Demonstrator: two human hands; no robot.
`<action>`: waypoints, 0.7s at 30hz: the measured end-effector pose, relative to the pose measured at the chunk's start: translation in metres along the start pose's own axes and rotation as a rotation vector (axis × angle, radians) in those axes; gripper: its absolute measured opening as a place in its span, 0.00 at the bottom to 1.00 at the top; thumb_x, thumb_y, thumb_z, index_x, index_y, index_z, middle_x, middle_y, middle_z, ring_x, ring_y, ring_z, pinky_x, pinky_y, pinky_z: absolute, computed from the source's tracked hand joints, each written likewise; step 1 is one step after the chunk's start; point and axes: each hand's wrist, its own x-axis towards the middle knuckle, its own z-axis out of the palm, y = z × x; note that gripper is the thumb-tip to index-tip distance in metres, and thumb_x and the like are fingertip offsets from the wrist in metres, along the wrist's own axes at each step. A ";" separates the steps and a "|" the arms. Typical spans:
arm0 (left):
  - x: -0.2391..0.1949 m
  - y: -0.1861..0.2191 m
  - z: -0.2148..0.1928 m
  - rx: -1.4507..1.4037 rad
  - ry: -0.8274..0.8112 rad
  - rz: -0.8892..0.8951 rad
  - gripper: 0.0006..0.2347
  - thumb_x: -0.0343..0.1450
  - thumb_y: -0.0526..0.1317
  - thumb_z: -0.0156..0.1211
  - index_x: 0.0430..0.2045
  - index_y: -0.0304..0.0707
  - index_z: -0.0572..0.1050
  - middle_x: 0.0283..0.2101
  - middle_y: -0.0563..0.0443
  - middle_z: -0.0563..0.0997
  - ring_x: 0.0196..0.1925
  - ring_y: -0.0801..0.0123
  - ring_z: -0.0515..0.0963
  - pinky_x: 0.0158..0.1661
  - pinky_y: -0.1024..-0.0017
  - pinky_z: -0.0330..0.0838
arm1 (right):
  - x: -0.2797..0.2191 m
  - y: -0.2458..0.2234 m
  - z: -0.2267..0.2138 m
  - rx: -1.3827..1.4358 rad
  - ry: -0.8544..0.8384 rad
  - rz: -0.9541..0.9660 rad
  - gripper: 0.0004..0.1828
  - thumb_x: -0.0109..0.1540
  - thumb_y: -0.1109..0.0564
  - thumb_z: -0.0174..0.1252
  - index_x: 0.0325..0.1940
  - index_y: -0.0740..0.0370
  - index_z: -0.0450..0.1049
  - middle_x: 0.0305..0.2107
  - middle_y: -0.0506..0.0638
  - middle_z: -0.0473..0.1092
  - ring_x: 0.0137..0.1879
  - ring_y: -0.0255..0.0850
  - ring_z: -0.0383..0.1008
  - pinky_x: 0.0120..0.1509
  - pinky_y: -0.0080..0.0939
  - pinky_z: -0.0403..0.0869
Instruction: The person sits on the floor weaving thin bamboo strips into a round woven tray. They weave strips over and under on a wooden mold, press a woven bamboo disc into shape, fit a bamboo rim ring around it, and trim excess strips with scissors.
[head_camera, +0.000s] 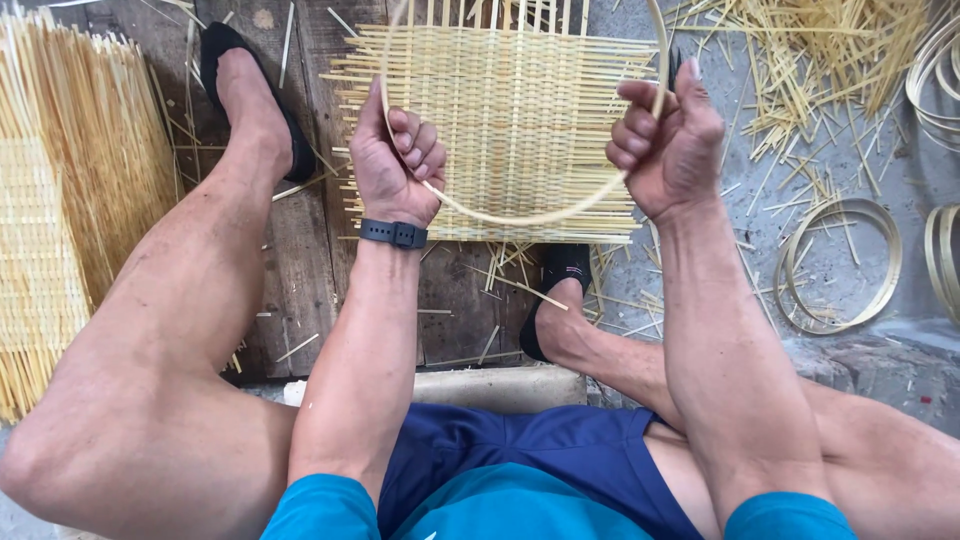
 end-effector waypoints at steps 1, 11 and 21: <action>-0.002 0.000 0.000 -0.011 -0.030 0.035 0.19 0.76 0.49 0.59 0.14 0.41 0.72 0.12 0.60 0.64 0.12 0.79 0.61 0.13 0.79 0.56 | 0.000 0.004 -0.002 -0.022 0.039 -0.001 0.27 0.70 0.36 0.52 0.36 0.63 0.76 0.16 0.41 0.60 0.22 0.31 0.60 0.26 0.33 0.64; 0.022 0.013 -0.022 0.520 0.257 0.326 0.08 0.69 0.37 0.69 0.39 0.38 0.82 0.28 0.49 0.82 0.20 0.79 0.75 0.14 0.81 0.63 | 0.039 0.043 -0.002 -0.390 0.309 0.000 0.12 0.64 0.54 0.60 0.45 0.65 0.73 0.28 0.49 0.75 0.31 0.36 0.76 0.30 0.32 0.77; 0.059 0.029 -0.086 1.948 0.334 0.642 0.09 0.62 0.31 0.72 0.34 0.41 0.86 0.31 0.46 0.83 0.31 0.63 0.83 0.37 0.67 0.77 | 0.085 0.112 -0.045 -1.395 0.245 -0.277 0.28 0.57 0.70 0.63 0.61 0.56 0.80 0.34 0.55 0.70 0.37 0.41 0.72 0.45 0.42 0.76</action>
